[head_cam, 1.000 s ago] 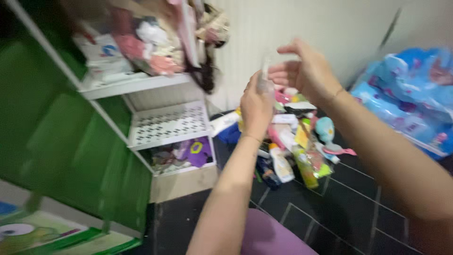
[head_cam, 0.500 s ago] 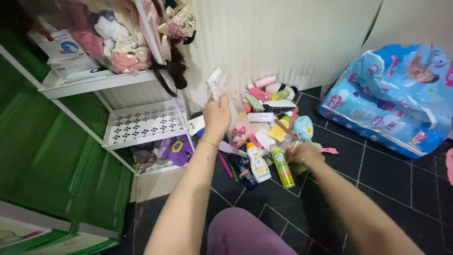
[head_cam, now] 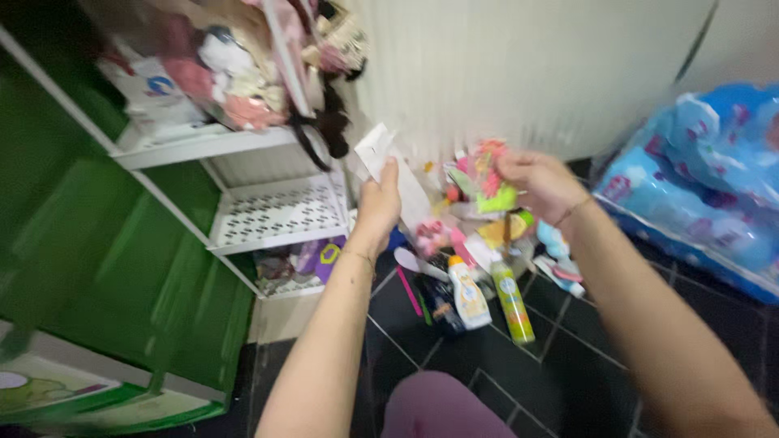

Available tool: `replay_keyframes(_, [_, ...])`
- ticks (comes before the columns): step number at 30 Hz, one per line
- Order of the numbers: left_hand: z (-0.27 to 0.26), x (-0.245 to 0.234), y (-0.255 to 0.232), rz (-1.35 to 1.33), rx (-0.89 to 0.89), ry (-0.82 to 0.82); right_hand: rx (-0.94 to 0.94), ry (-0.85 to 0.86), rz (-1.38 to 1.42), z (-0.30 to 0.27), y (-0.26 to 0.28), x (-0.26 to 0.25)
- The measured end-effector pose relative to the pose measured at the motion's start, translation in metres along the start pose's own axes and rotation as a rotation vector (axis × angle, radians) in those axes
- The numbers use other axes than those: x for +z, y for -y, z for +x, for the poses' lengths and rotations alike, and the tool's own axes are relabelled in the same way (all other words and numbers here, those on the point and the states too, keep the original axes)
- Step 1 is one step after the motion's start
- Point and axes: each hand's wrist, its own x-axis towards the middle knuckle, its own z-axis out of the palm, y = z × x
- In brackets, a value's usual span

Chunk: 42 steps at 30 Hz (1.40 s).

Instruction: The person organizes various small items, including toys, cosmetic bottles, and hair accessories, by picking them up from the floor and placing them onto the shelves of a white plastic rack or into a small clear container.

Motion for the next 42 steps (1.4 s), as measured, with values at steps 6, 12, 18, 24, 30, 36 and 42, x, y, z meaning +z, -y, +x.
replay_keyframes(6, [-0.001,-0.034,-0.054,-0.038,0.096,-0.122,-0.202,0.309,-0.06,-0.015,-0.006,0.147])
replay_keyframes(12, [0.006,-0.13,-0.085,-0.159,0.288,-0.358,-0.205,0.457,-0.042,-0.013,0.023,0.269])
replay_keyframes(18, [0.001,-0.244,-0.084,-0.035,0.31,-0.824,-0.846,0.137,-0.298,0.035,0.089,0.369])
replay_keyframes(24, [0.006,-0.313,-0.068,0.15,0.265,-0.91,-1.246,0.113,-0.477,0.055,0.138,0.474])
replay_keyframes(30, [0.02,-0.336,-0.084,0.057,0.269,-0.749,-1.151,0.195,-0.439,0.122,0.117,0.536])
replay_keyframes(36, [0.086,-0.363,-0.128,0.136,0.222,-0.609,-0.764,0.558,-0.409,0.181,0.109,0.547])
replay_keyframes(42, [0.068,-0.389,-0.109,0.552,0.411,-0.816,-1.005,0.482,-1.421,0.196,0.131,0.53])
